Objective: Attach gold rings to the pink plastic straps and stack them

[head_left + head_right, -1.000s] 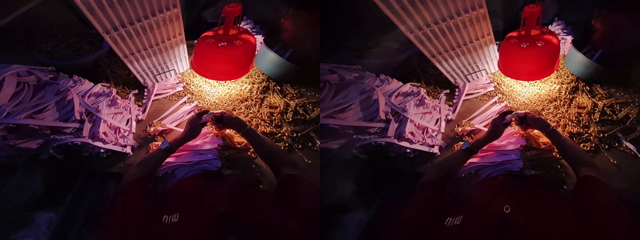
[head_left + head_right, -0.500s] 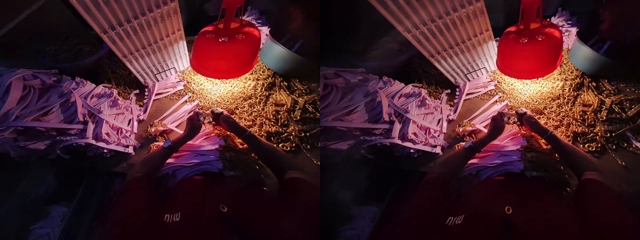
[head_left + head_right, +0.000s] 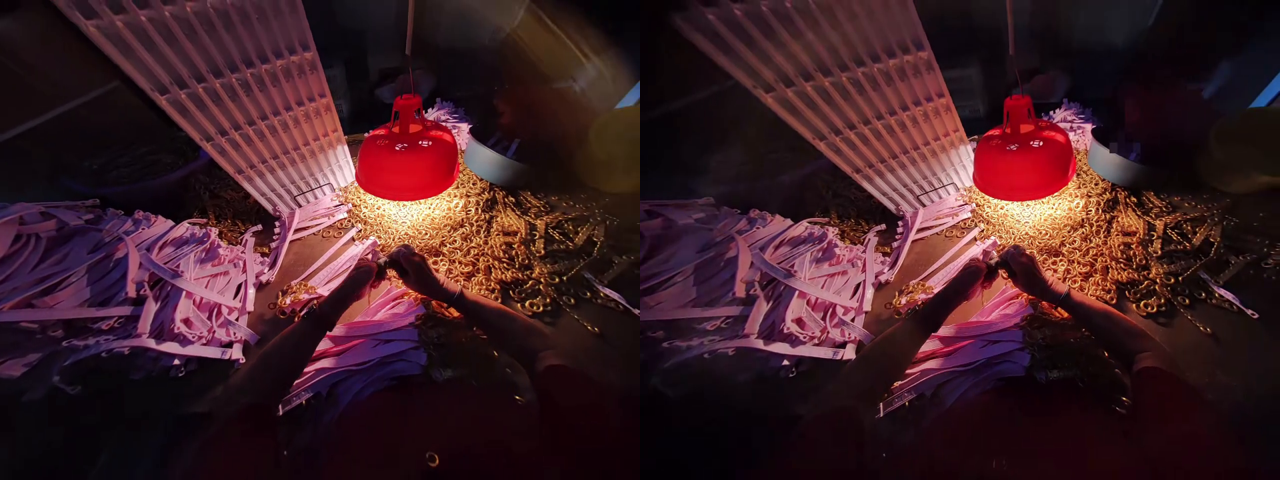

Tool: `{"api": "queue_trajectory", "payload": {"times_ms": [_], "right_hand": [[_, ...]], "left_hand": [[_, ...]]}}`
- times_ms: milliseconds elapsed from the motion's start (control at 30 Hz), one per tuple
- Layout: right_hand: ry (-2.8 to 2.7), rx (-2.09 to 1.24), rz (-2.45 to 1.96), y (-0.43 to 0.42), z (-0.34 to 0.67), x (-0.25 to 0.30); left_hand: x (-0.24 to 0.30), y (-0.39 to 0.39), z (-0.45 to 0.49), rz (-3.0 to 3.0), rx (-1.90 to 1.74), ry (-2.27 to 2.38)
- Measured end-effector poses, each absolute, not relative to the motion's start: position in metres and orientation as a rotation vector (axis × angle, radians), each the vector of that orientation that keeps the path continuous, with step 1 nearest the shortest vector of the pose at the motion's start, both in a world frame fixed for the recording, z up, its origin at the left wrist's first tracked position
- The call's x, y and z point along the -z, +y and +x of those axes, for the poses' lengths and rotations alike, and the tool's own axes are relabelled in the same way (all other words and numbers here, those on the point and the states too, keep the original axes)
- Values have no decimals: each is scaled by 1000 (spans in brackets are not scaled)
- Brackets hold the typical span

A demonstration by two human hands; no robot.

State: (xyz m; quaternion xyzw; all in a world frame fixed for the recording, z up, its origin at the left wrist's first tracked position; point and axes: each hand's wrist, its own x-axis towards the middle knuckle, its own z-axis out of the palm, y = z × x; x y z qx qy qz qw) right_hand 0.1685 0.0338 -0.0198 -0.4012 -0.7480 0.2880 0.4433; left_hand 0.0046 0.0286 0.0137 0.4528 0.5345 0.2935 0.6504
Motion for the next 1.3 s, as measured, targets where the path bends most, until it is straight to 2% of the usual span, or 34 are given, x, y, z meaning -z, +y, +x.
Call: {"api": "queue_trajectory", "payload": {"times_ms": [67,233,333,533,767,1133,1300], "right_hand": [[-1836,-765,-975,34,169,14],[-1360,-1210,-1067,50,185,-10],[-1169,-1306,-990,66,206,-24],[-1310,-1243,-1240,70,218,-7],[-1484,-1194,-1239,52,190,22],[-1722,-957,-1373,47,189,16],[-1730,-1030,-1383,53,188,4]], "left_hand": [[-15,30,6,1044,-693,1191],[-5,35,18,1115,-871,1216],[5,41,24,1090,-877,1155],[17,51,34,793,-998,1132],[17,44,39,768,-995,1132],[15,25,45,891,-914,1063],[4,21,46,933,-942,1130]]}}
